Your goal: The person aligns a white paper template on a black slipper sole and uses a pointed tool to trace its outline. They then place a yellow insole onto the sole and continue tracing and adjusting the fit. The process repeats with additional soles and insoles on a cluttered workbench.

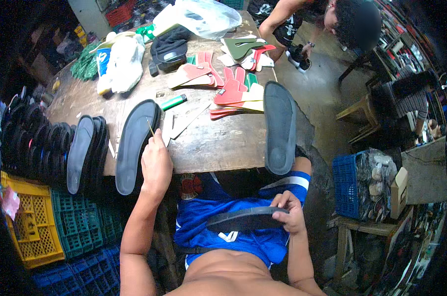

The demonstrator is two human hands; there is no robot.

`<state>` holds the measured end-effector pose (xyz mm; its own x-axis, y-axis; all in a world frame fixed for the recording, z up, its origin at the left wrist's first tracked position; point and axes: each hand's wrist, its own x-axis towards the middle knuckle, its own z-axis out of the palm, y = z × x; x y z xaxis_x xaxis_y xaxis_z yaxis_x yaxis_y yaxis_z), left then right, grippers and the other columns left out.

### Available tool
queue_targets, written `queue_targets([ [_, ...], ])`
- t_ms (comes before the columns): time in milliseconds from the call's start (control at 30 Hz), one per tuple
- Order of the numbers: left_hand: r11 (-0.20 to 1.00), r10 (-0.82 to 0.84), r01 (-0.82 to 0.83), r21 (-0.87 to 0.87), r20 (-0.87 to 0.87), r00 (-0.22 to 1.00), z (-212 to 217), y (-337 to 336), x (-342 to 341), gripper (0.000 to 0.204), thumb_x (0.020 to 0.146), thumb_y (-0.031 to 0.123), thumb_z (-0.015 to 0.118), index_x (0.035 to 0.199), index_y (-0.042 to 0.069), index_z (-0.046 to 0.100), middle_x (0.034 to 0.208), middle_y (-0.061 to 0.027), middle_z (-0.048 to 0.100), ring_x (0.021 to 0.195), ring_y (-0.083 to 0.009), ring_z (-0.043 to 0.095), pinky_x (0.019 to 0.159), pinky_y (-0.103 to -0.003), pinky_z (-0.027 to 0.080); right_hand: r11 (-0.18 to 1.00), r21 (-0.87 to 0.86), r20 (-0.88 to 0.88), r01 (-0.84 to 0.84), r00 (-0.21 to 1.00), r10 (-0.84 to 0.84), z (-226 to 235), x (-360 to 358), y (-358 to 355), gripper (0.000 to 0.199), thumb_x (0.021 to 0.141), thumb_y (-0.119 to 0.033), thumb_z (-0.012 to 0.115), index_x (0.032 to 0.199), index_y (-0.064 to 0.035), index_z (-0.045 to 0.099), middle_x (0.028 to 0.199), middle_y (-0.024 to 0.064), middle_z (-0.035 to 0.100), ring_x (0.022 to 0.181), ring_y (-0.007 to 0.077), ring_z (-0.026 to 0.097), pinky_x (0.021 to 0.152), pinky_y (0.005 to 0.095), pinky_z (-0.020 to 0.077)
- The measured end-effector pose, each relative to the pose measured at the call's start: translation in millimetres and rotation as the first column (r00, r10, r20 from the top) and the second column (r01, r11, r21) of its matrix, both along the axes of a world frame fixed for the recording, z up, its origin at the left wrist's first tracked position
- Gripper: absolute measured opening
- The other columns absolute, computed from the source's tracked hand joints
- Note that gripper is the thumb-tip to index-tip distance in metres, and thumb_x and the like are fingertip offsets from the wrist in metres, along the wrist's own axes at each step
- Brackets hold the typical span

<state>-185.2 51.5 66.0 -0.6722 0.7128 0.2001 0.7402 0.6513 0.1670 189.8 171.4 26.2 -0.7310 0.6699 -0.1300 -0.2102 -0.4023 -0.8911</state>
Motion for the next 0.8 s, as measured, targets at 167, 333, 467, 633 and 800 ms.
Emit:
queue_targets([
  [167, 0.988, -0.019, 0.014, 0.155, 0.03, 0.999, 0, 3, -5, 0.05, 0.085, -0.007, 0.061, 0.134, -0.009, 0.053, 0.115, -0.03, 0.065, 0.109, -0.046, 0.064, 0.096, -0.051, 0.052, 0.868, 0.054, 0.089, 0.493, 0.864, -0.496, -34, -2, -56, 0.072, 0.076, -0.052, 0.093, 0.119, -0.0071, 0.057, 0.106, 0.0036, 0.06, 0.1, 0.0138, 0.056, 0.091, 0.0304, 0.0461],
  [333, 0.984, -0.002, -0.009, 0.177, 0.061, 0.998, -1, -1, -7, 0.034, 0.089, 0.0, 0.069, 0.121, -0.005, 0.061, 0.109, -0.0263, 0.069, 0.103, -0.0443, 0.067, 0.092, -0.05, 0.054, 0.926, 0.132, 0.096, 0.355, 0.925, -0.368, -67, -20, -120, 0.077, 0.088, -0.018, 0.085, 0.146, -0.0031, 0.035, 0.139, 0.0122, 0.053, 0.129, 0.0242, 0.053, 0.114, 0.0428, 0.0406],
  [467, 0.977, 0.02, -0.023, 0.213, 0.015, 1.0, 11, 1, -11, 0.01, 0.096, 0.003, 0.061, 0.105, -0.001, 0.062, 0.095, -0.0244, 0.07, 0.088, -0.044, 0.07, 0.08, -0.05, 0.056, 0.856, 0.421, 0.003, 0.3, 0.943, -0.332, -39, -31, -96, 0.079, 0.086, -0.02, 0.087, 0.146, -0.002, 0.039, 0.134, 0.0161, 0.06, 0.121, 0.0275, 0.062, 0.108, 0.0437, 0.0476],
  [633, 0.885, -0.034, 0.06, 0.462, -0.066, 0.997, 43, -6, 4, 0.008, 0.098, 0.005, 0.064, 0.103, 0.0, 0.061, 0.089, -0.0231, 0.069, 0.083, -0.0432, 0.069, 0.074, -0.049, 0.055, 0.612, 0.691, 0.401, -0.385, 0.909, 0.118, 23, -79, -57, 0.073, 0.084, -0.02, 0.086, 0.149, -0.0121, 0.054, 0.121, 0.0191, 0.074, 0.104, 0.034, 0.075, 0.086, 0.0409, 0.0608],
  [800, 0.751, -0.248, 0.141, 0.645, 0.077, 0.966, 62, -76, 30, 0.016, 0.087, -0.01, 0.074, 0.097, -0.001, 0.064, 0.096, -0.0159, 0.072, 0.089, -0.0274, 0.073, 0.08, -0.035, 0.057, 0.25, 0.666, 0.619, -0.703, 0.707, 0.341, 3, -154, -114, 0.064, 0.085, -0.028, 0.079, 0.144, -0.0148, 0.058, 0.105, 0.0134, 0.074, 0.091, 0.0367, 0.071, 0.077, 0.0492, 0.0562],
])
